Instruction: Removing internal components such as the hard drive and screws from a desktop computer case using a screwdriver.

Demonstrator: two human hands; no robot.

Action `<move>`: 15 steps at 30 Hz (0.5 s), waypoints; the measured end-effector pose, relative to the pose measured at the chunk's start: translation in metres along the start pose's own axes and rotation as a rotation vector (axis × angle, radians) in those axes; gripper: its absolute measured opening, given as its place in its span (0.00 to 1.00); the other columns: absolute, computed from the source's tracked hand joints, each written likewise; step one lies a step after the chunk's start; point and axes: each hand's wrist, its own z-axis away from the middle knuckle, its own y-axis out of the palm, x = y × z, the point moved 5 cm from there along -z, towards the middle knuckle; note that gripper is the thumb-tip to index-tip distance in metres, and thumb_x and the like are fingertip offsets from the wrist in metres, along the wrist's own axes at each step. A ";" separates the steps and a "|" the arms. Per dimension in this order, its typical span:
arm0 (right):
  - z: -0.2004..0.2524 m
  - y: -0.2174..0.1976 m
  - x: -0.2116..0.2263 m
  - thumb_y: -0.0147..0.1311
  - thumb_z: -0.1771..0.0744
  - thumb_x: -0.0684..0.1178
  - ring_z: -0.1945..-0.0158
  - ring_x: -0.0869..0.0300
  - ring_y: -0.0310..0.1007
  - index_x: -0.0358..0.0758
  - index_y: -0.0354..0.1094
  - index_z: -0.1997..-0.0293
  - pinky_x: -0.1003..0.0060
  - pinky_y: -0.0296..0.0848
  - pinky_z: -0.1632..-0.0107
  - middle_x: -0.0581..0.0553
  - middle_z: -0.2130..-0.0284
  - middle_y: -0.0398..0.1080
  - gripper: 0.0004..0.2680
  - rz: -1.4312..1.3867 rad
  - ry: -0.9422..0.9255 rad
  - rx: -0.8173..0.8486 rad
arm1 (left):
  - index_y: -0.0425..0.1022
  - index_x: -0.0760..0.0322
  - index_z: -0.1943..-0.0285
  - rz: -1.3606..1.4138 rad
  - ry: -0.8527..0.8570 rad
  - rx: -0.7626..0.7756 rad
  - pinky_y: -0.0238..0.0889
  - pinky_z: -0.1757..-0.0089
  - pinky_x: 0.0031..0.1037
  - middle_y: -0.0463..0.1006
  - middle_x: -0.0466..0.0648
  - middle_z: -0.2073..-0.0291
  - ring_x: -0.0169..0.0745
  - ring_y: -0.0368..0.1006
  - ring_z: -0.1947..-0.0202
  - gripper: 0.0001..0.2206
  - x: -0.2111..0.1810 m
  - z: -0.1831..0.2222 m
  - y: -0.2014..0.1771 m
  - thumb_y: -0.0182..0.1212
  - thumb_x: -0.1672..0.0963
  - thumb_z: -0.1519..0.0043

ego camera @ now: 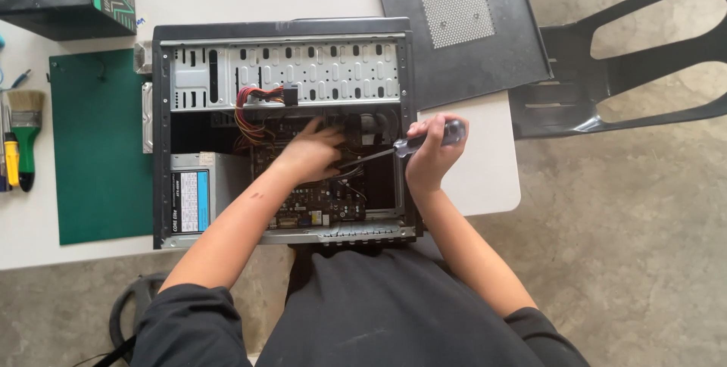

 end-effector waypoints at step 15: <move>-0.059 -0.141 0.120 0.49 0.31 0.65 0.70 0.62 0.63 0.50 0.59 0.60 0.60 0.76 0.56 0.52 0.71 0.63 0.12 -0.265 -0.175 -0.510 | 0.84 0.43 0.51 1.026 -0.539 0.128 0.56 0.33 0.43 0.54 0.40 0.18 0.58 0.58 0.24 0.23 0.058 0.043 -0.023 0.54 0.67 0.41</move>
